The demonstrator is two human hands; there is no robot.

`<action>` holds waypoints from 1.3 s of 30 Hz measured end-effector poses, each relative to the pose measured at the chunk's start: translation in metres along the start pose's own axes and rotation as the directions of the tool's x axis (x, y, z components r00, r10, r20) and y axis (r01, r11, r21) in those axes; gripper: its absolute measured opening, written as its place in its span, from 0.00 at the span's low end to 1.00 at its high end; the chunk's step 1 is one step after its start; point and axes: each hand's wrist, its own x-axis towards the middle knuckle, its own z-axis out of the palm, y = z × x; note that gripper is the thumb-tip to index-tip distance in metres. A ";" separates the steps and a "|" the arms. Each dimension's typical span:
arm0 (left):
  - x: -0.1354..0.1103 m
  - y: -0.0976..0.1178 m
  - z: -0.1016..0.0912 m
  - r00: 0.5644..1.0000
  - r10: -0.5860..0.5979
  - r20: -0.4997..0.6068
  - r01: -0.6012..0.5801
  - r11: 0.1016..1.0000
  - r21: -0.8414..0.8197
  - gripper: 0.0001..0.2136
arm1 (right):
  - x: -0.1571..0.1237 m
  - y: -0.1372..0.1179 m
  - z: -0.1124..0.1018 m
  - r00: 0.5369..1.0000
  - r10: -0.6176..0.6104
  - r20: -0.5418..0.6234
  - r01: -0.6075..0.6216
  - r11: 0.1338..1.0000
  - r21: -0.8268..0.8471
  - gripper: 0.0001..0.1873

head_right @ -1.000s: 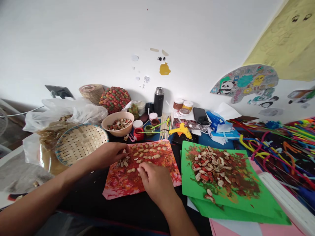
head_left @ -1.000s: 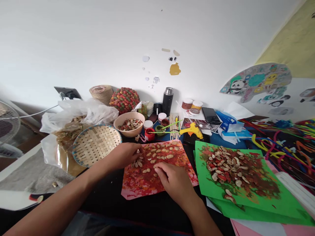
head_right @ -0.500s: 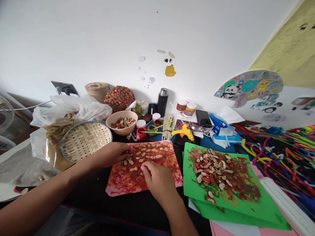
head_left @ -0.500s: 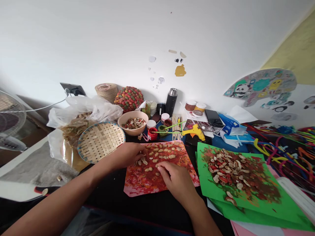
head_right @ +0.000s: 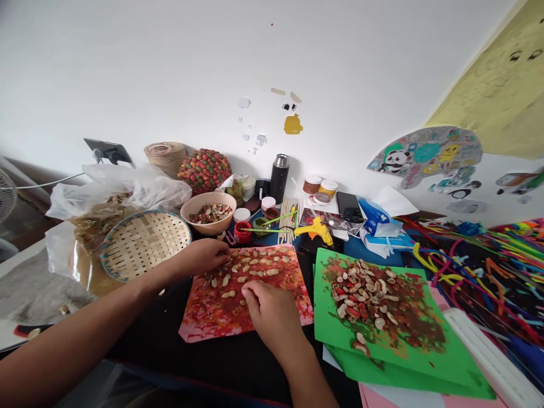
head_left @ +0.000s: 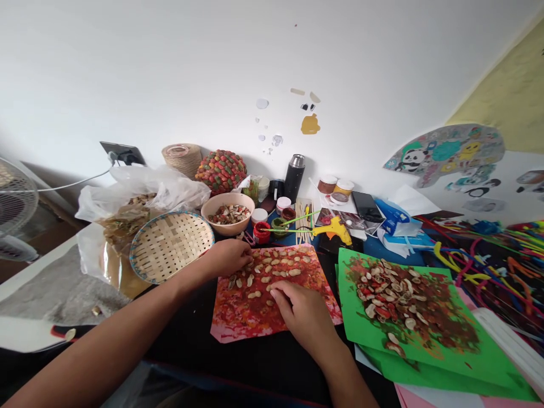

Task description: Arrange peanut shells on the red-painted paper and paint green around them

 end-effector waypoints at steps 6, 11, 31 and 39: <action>-0.006 0.002 0.001 0.998 -0.049 -0.045 0.050 0.998 0.036 0.14 | 0.000 0.000 0.002 1.000 0.004 0.016 -0.004 1.000 -0.019 0.13; -0.008 0.002 0.004 0.998 -0.024 -0.056 0.026 0.999 0.043 0.14 | -0.001 0.000 0.001 1.000 0.007 0.013 -0.007 1.000 -0.016 0.13; -0.030 -0.012 -0.015 0.985 0.063 -0.163 -0.109 0.950 -0.293 0.18 | -0.002 0.005 0.005 0.994 -0.077 -0.075 0.080 0.996 0.036 0.13; -0.043 -0.011 -0.023 0.990 0.110 -0.083 -0.135 0.902 -0.411 0.20 | -0.002 0.003 0.005 0.992 -0.084 -0.097 0.088 0.995 0.041 0.14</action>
